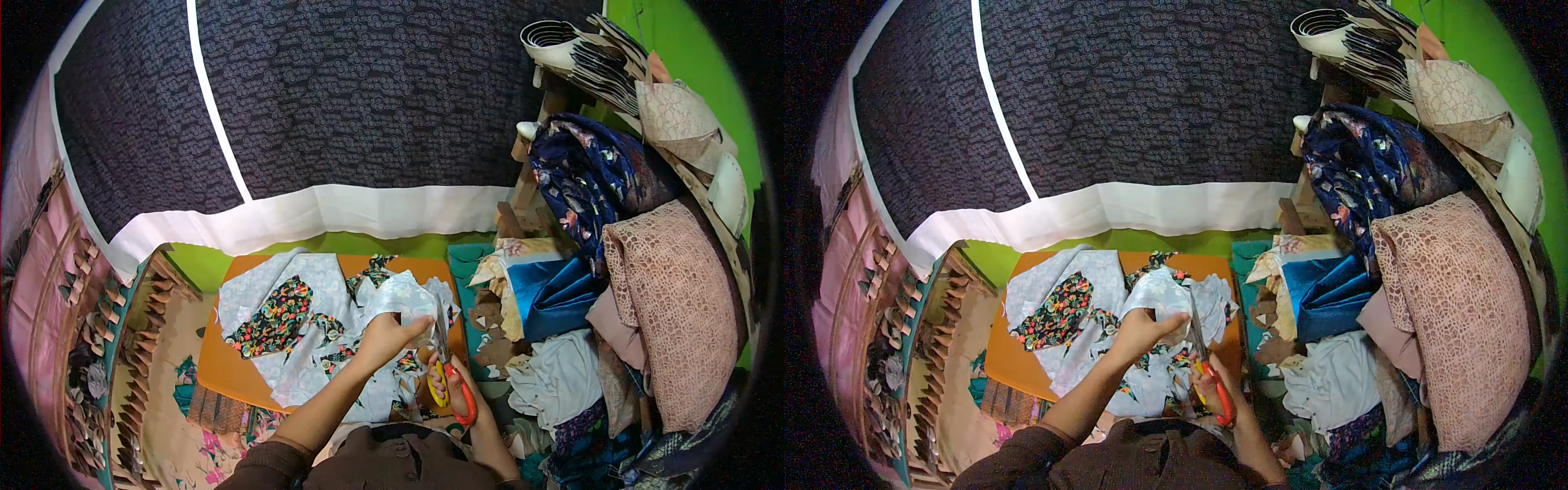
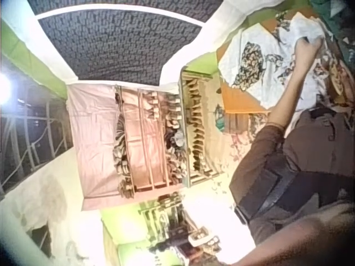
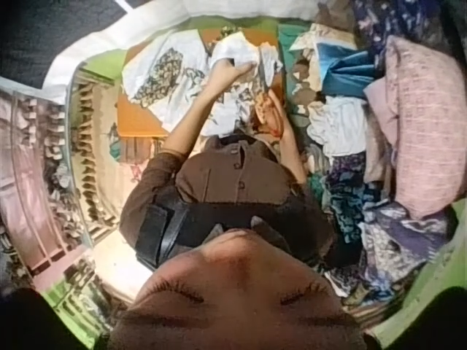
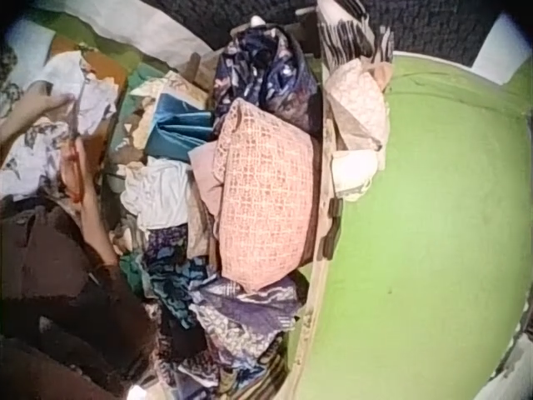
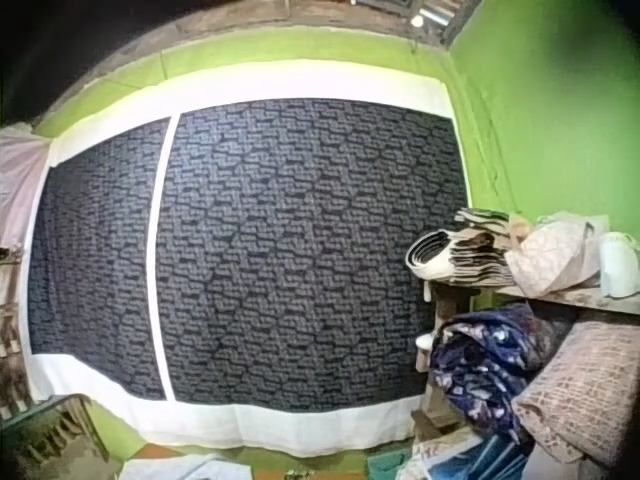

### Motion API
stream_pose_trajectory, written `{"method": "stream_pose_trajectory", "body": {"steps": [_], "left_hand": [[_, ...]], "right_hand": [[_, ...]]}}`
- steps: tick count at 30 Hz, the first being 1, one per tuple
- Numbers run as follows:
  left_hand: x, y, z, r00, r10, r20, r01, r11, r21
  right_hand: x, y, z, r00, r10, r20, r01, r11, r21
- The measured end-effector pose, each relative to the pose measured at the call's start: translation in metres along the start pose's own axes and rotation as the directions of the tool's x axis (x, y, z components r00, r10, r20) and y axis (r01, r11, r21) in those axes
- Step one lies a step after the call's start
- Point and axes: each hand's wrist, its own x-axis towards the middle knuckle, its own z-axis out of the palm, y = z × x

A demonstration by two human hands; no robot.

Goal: Cutting pattern pieces out of fabric using scissors.

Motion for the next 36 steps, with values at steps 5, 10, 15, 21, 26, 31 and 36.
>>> {"method": "stream_pose_trajectory", "body": {"steps": [5, 10, 15, 21, 26, 31, 36], "left_hand": [[-0.002, 0.009, 0.002, 0.996, -0.083, 0.041, 0.08, 0.994, 0.069], [0.004, -0.006, 0.002, 0.999, -0.033, 0.027, 0.032, 0.998, 0.049], [0.003, -0.008, 0.004, 1.0, 0.001, 0.025, -0.002, 0.999, 0.04], [0.004, -0.016, -0.006, 0.999, -0.014, 0.034, 0.013, 1.0, 0.016], [0.004, -0.006, -0.018, 0.981, -0.133, 0.138, 0.096, 0.964, 0.25], [0.006, -0.024, -0.03, 0.955, -0.259, 0.147, 0.212, 0.937, 0.279], [0.005, -0.022, -0.048, 0.954, -0.234, 0.186, 0.176, 0.942, 0.286]], "right_hand": [[-0.007, -0.004, 0.008, 0.992, -0.124, 0.003, 0.124, 0.985, -0.122], [-0.011, -0.009, 0.01, 0.997, -0.001, -0.083, 0.001, 1.0, -0.005], [-0.014, -0.005, 0.01, 0.992, -0.123, -0.04, 0.116, 0.984, -0.139], [-0.011, -0.006, 0.019, 0.987, -0.161, -0.019, 0.155, 0.968, -0.197], [-0.003, 0.0, 0.02, 0.979, -0.206, -0.001, 0.202, 0.96, -0.197], [-0.002, -0.002, 0.029, 0.992, -0.125, -0.015, 0.12, 0.972, -0.201], [-0.001, -0.004, 0.037, 0.995, -0.081, -0.067, 0.059, 0.958, -0.28]]}}
